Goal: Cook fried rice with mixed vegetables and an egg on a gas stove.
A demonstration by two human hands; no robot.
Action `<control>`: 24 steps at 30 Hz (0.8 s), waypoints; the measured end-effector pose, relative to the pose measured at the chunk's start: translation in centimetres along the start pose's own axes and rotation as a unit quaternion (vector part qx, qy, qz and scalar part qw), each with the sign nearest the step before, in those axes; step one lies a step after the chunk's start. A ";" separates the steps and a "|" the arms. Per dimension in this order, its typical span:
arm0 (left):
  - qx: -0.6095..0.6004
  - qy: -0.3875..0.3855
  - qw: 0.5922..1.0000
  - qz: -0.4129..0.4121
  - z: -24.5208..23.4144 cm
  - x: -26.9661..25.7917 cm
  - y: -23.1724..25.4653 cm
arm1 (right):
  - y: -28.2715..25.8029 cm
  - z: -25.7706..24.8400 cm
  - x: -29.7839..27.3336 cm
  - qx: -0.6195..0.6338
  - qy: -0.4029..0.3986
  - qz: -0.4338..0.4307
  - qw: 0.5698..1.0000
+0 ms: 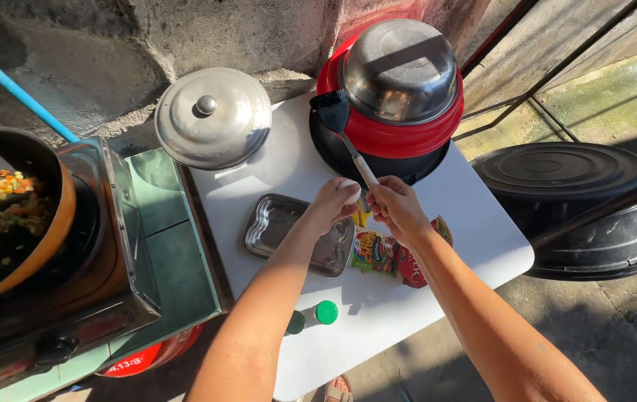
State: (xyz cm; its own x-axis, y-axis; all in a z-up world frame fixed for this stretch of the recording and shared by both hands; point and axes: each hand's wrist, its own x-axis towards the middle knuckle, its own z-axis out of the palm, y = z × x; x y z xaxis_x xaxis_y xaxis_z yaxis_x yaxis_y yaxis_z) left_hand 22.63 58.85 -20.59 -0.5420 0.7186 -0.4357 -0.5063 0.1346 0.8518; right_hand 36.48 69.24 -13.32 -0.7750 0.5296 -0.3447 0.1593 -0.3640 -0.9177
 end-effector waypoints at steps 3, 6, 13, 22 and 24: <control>-0.043 0.037 0.998 0.023 -2.4 -2.4 3.0 | -1.3 3.7 0.3 0.010 -0.075 -0.025 0.997; -0.123 0.041 0.991 0.044 -6.2 -3.4 4.9 | -3.6 8.8 -0.9 0.017 -0.112 -0.016 0.993; -0.200 0.015 0.968 0.153 -16.2 -11.4 11.1 | -3.7 20.5 -1.9 -0.035 -0.186 -0.049 0.981; -0.162 0.161 0.953 0.197 -32.5 -22.5 14.9 | -2.7 37.0 -9.2 -0.178 -0.154 -0.143 0.961; -0.171 0.185 0.948 0.192 -36.1 -23.8 15.1 | -1.0 39.3 -9.3 -0.267 -0.134 -0.245 0.922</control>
State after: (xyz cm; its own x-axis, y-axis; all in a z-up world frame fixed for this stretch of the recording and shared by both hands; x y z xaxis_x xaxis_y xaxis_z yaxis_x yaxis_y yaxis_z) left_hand 3.67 19.14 -7.82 -0.8973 0.3716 -0.2383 -0.3771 -0.3644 0.8515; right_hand 19.46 34.54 -1.41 -0.9461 0.2953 0.1333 -0.0275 0.3369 -0.9411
